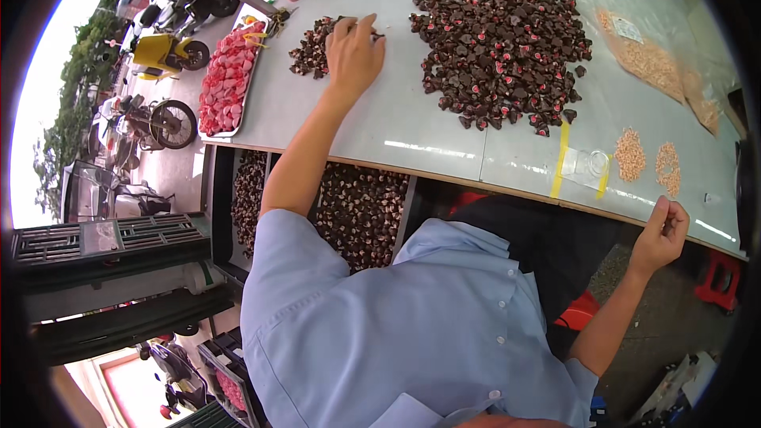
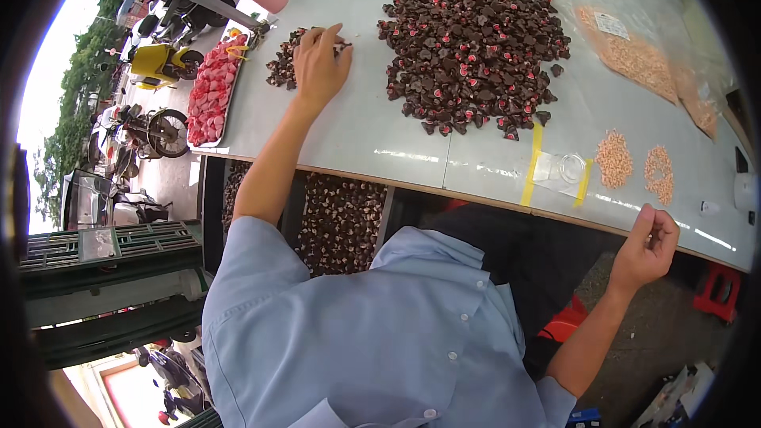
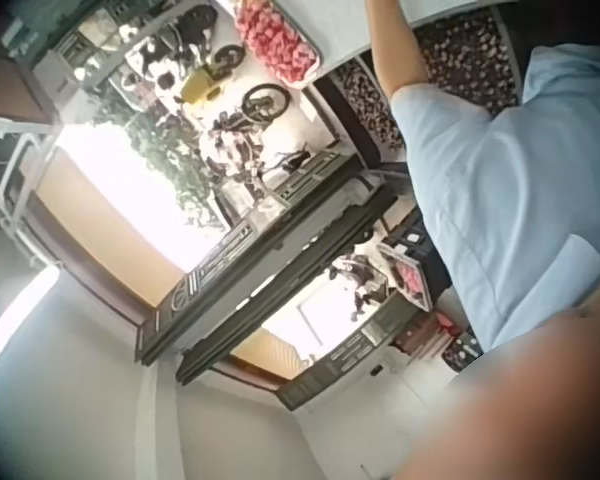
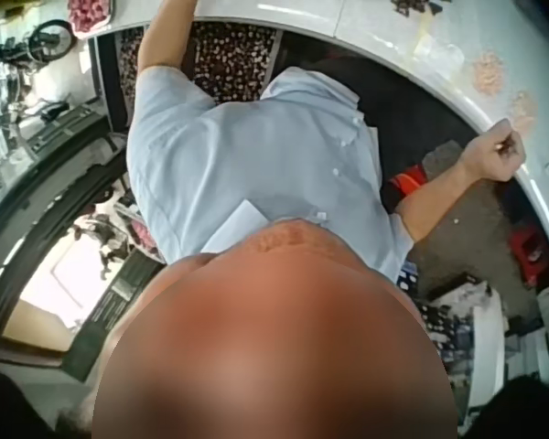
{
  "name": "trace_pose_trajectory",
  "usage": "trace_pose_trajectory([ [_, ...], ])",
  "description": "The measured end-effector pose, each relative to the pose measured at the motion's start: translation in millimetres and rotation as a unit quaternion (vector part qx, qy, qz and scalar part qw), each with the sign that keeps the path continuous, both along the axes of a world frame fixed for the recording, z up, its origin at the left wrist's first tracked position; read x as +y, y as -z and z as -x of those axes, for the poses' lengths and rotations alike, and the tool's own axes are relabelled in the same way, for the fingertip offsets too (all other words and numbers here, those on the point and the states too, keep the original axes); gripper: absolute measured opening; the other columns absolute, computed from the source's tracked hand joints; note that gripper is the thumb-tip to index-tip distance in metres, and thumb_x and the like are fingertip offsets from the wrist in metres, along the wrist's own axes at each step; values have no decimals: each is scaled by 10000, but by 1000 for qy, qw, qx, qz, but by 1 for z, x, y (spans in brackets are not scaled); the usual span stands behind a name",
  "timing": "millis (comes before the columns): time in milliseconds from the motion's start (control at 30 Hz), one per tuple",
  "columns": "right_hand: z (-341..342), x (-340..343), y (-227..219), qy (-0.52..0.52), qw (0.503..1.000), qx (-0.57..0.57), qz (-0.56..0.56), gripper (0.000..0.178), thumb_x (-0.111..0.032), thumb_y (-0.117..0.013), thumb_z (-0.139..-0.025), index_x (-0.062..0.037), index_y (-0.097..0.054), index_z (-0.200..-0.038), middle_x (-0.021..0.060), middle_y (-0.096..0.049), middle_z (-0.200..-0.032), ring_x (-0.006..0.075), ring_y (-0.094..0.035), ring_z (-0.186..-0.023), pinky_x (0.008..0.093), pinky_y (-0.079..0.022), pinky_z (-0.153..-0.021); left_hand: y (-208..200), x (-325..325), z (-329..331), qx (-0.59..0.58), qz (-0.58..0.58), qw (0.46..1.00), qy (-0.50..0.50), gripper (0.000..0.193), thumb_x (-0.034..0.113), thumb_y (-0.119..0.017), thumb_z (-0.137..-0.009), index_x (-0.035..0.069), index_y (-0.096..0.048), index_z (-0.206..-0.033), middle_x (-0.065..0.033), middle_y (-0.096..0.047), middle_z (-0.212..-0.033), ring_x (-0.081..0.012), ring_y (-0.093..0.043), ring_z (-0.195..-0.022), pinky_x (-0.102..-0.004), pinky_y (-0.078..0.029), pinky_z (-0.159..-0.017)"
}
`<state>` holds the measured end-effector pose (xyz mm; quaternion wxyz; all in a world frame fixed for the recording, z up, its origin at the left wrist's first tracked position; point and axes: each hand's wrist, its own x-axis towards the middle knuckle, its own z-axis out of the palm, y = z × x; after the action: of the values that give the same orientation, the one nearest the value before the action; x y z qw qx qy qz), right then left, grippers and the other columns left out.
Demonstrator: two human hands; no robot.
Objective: Assembling small plastic components at a workbench.
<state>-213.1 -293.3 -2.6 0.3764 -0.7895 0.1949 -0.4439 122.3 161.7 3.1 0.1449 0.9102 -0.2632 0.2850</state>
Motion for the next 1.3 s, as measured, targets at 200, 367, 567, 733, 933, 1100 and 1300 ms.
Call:
trace_pose_trajectory([
  [200,4,1,-1,8,1000,18,17,97,-77,-682,-959,-1,-621,-961,-14,-605,-868,56,-539,-783,208,-455,-709,-5,-5,21,-101,-37,994,-6,391,185,-732,-833,68,-618,-1188,-121,-665,-1129,-308,-558,-1159,-461,-400,-983],
  [367,7,5,-4,8,999,33,29,92,-67,-688,-952,-3,-623,-967,-11,-607,-868,56,-540,-777,207,-454,-707,-16,-35,72,182,35,961,203,273,152,-760,-813,69,-644,-1046,-120,-637,-1015,-316,-611,-1001,-406,-469,-860],
  [567,-3,20,-19,-13,998,29,49,89,-58,-701,-934,-3,-634,-958,-11,-614,-849,61,-555,-755,211,-465,-685,0,-42,81,250,99,947,174,187,44,-747,-825,27,-638,-976,-117,-641,-934,-259,-666,-820,-358,-509,-688],
  [733,-21,16,-12,-37,987,153,-7,76,-59,-671,-931,4,-641,-962,2,-611,-761,55,-542,-689,225,-462,-629,-12,-31,90,283,64,953,88,189,71,-713,-889,27,-659,-1066,-90,-684,-959,-152,-637,-756,-274,-477,-649],
  [933,-20,15,-5,-42,959,278,40,90,-69,-688,-891,-20,-657,-959,34,-576,-666,99,-518,-605,272,-442,-577,-22,-24,104,435,307,839,116,193,89,-623,-965,0,-641,-1136,-81,-670,-1078,-188,-704,-911,-264,-524,-699],
  [1100,-26,12,-7,-26,950,305,56,99,-95,-696,-878,-29,-655,-939,63,-596,-661,143,-553,-594,310,-456,-577,-45,-74,128,645,353,622,268,182,59,-684,-928,-32,-640,-1080,-107,-630,-1111,-252,-713,-972,-275,-554,-748],
  [1300,-31,6,-8,-18,940,338,47,113,-115,-696,-875,-20,-659,-923,73,-621,-662,150,-581,-603,313,-468,-588,-48,-147,124,760,185,557,277,236,83,-735,-886,-15,-636,-1077,-112,-685,-1068,-190,-714,-927,-264,-542,-690],
])
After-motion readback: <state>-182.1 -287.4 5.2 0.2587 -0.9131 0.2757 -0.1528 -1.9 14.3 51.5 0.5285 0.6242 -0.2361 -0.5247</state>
